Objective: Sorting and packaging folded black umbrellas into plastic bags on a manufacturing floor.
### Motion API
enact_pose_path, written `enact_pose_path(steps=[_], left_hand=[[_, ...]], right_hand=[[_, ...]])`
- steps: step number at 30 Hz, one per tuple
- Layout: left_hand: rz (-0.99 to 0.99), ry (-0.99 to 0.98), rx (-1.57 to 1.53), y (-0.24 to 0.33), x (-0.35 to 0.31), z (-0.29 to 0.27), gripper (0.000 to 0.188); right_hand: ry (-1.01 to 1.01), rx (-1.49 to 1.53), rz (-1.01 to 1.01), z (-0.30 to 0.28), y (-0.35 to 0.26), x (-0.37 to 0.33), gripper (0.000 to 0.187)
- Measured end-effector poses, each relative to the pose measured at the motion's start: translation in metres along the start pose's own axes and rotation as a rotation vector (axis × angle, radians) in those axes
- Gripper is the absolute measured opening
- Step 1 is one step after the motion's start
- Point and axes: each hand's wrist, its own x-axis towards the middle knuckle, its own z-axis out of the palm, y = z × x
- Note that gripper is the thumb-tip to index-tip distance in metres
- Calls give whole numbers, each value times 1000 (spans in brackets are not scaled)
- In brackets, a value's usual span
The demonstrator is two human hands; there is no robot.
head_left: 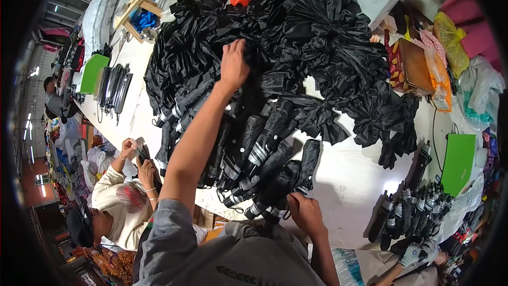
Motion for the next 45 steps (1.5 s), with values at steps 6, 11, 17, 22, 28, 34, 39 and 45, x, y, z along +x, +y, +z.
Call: enact_pose_path(steps=[6,11,17,22,28,34,39,45], left_hand=[[37,-593,331,-26,49,-19,40],[-263,-749,-117,18,51,-68,19],[-369,-338,-634,80,6,-151,10],[-417,-323,-908,166,-69,-204,5],[-479,-296,-1153,231,-161,-240,4],[-416,-178,-1190,270,-220,-256,5],[-313,-93,-1180,280,-246,-273,13],[-441,138,-1196,283,-255,-297,25]], right_hand=[[78,27,-21,-3,19,8,19],[120,-23,-81,-1,29,12,17],[289,366,-123,-21,-10,14,17],[586,881,-366,-53,-71,-6,19],[891,260,-628,-73,-93,-25,19],[297,281,-175,-43,-70,-55,20],[343,500,-381,-6,-53,-72,18],[744,231,-609,-2,-54,-87,28]])
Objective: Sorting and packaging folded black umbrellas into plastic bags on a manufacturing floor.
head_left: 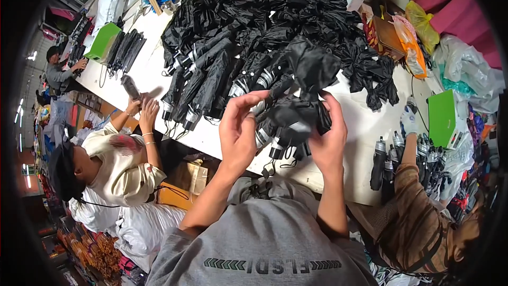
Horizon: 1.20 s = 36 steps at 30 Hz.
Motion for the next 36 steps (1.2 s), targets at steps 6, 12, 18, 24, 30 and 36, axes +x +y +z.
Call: enact_pose_path(steps=[6,12,18,24,30,36], left_hand=[[209,-143,47,48,-4,12,25],[342,-406,514,54,2,30,17],[280,-249,599,45,-11,49,15],[-190,-124,357,40,-15,40,17],[-377,-30,-97,18,-20,21,23],[-319,-20,4,16,-21,24,21]], right_hand=[[-9,-231,89,-17,-31,-7,38],[-124,-163,280,-26,-57,-11,34],[-64,-244,-11,-17,-42,-26,40],[-321,183,-1,-36,-37,-18,39],[-300,222,12,-32,-27,-8,33],[-257,292,83,-16,-24,-17,32]])
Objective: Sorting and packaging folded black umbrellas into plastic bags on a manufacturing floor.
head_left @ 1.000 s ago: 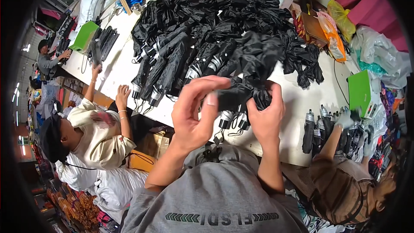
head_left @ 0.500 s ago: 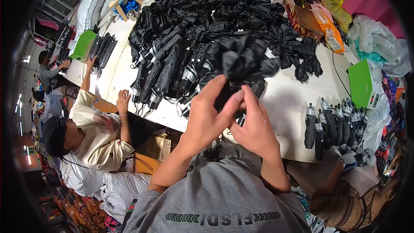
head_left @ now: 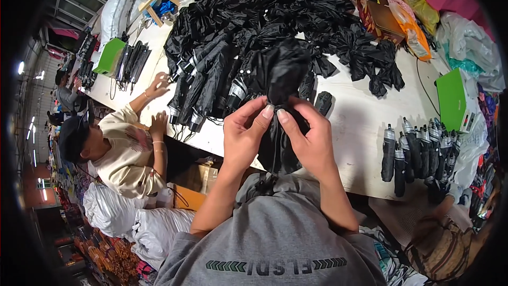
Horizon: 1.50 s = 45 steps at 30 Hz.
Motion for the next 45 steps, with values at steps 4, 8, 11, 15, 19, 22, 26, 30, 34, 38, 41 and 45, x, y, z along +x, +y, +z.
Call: enact_pose_path(steps=[4,8,11,15,19,22,26,30,34,38,41,45], left_hand=[[250,94,281,0,2,13,21],[522,127,535,1,2,17,21],[664,20,712,3,2,15,21],[581,-48,687,11,5,13,20],[505,-177,720,22,17,-2,18],[453,-278,763,26,26,-8,16],[510,-321,856,23,33,-12,14],[534,-352,784,13,36,-17,17],[551,-420,802,4,38,-23,15],[609,-509,848,3,37,-29,12],[618,-573,902,-7,35,-33,13],[537,-668,747,-19,33,-44,14]], right_hand=[[77,48,52,8,-5,-2,33],[186,66,50,13,-4,-4,32],[219,46,15,15,3,-6,32],[201,71,0,10,3,-6,31],[151,87,-30,6,9,-7,30],[100,99,-57,5,10,-7,30],[46,-33,-77,5,5,0,27],[62,-228,-223,0,10,4,26],[12,-284,-247,-2,3,5,24],[-135,-286,-146,-7,6,10,16],[-321,-350,-129,-18,14,16,12],[-518,-276,-77,-29,22,24,10]])
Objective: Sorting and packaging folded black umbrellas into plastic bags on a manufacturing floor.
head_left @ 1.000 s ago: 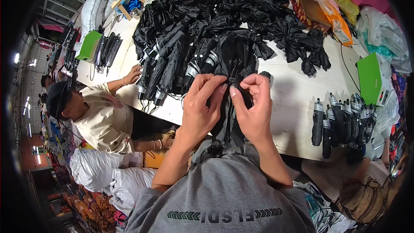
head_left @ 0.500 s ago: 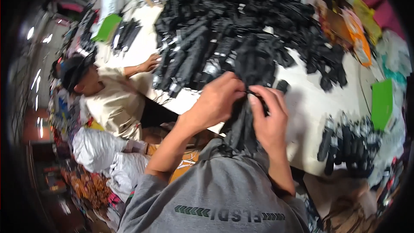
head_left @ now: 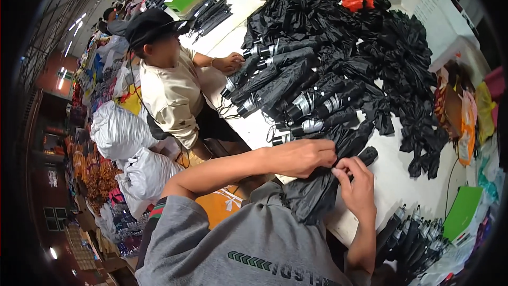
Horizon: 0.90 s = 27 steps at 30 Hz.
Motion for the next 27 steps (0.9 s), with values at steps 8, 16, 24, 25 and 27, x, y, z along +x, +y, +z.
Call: enact_pose_path(steps=[8,16,24,25,27], left_hand=[[-49,119,-155,-24,-10,21,13],[-396,381,-547,-31,-1,37,1],[-289,273,-522,-21,20,26,2],[-255,249,-510,-17,24,20,2],[-219,229,-499,-18,27,17,2]], right_hand=[[45,211,112,24,45,-12,10],[526,990,469,63,45,-10,10],[528,835,302,52,63,-14,10],[523,707,259,46,66,-13,9],[514,576,213,41,64,-9,9]])
